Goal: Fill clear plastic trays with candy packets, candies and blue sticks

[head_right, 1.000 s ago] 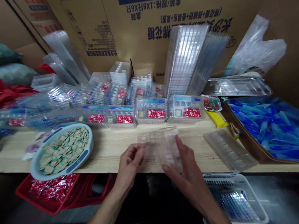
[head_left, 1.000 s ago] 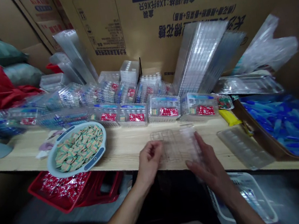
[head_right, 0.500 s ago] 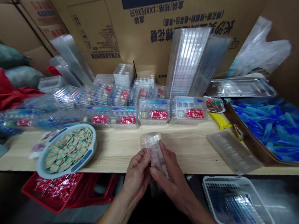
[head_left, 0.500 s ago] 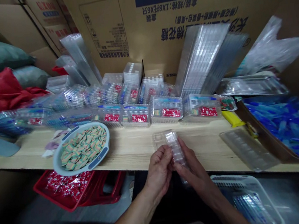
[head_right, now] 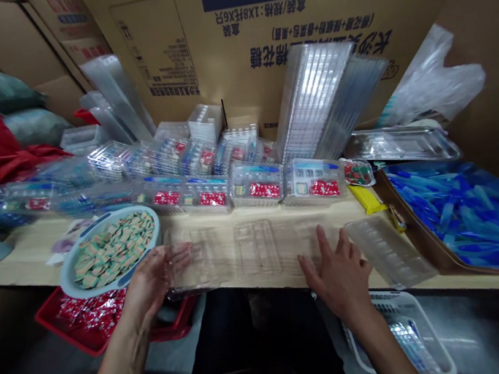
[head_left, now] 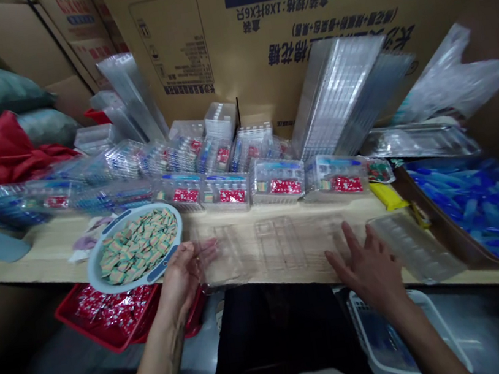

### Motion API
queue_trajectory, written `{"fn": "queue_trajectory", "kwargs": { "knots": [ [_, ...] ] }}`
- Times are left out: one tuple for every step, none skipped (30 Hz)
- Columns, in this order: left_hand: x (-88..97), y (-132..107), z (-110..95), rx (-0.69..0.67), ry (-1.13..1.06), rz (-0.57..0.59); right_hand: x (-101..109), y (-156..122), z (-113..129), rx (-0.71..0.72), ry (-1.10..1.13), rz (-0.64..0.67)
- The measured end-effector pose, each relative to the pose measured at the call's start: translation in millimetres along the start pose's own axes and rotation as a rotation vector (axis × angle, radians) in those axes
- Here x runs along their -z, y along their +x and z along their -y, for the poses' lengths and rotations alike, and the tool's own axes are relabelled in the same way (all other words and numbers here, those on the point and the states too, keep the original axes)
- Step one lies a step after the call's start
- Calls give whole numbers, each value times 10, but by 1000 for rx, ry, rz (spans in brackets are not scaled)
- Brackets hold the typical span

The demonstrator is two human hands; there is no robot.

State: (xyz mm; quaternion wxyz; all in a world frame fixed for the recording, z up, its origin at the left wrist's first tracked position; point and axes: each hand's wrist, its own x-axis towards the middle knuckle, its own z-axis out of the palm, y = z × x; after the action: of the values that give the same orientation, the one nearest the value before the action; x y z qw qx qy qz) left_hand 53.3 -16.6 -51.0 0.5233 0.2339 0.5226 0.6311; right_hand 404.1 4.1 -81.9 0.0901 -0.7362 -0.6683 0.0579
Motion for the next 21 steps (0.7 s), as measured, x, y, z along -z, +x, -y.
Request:
{"fn": "queue_trajectory", "kwargs": {
  "knots": [
    [49,39,63,1,36,-24,-51,13,2,-16,-52,12],
    [87,81,134,-1,77,-47,-101,29,7,-25,-77,35],
    [116,125,207,-7,132,-68,-144,48,5,-29,-74,61],
    [140,166,275,-17,207,-89,-177,71,-9,-26,-47,90],
    [159,200,331,-33,303,-114,-198,97,-42,-23,-2,113],
    [174,222,374,-61,427,-142,-207,125,-94,-26,51,120],
    [183,227,403,-106,578,-176,-205,151,-165,-32,102,107],
    [183,213,421,-172,749,-205,-195,173,-250,-36,145,76],
    [170,178,433,-253,928,-222,-182,187,-342,-32,180,37],
    [143,123,445,-342,1103,-221,-169,192,-430,-15,209,-6],
    [98,53,466,-426,1260,-193,-159,188,-507,21,232,-43],
    [37,-26,499,-495,1390,-136,-154,174,-562,74,249,-66],
    [-37,-107,548,-546,1489,-58,-155,152,-591,135,256,-71],
    [-120,-181,610,-579,1561,32,-162,122,-591,194,250,-60],
    [-206,-241,683,-599,1608,121,-172,87,-563,246,227,-35],
    [-287,-282,758,-610,1636,202,-184,48,-512,285,192,-1],
    [-359,-302,829,-613,1644,266,-194,7,-445,308,149,33],
    [-415,-301,887,-610,1634,308,-202,-32,-367,316,106,62],
    [-455,-283,928,-602,1609,336,-208,-69,-287,315,68,82],
    [-479,-251,949,-594,1577,355,-211,-100,-212,304,37,94],
    [-488,-212,949,-586,1545,375,-215,-126,-145,287,14,100]
  ]
}}
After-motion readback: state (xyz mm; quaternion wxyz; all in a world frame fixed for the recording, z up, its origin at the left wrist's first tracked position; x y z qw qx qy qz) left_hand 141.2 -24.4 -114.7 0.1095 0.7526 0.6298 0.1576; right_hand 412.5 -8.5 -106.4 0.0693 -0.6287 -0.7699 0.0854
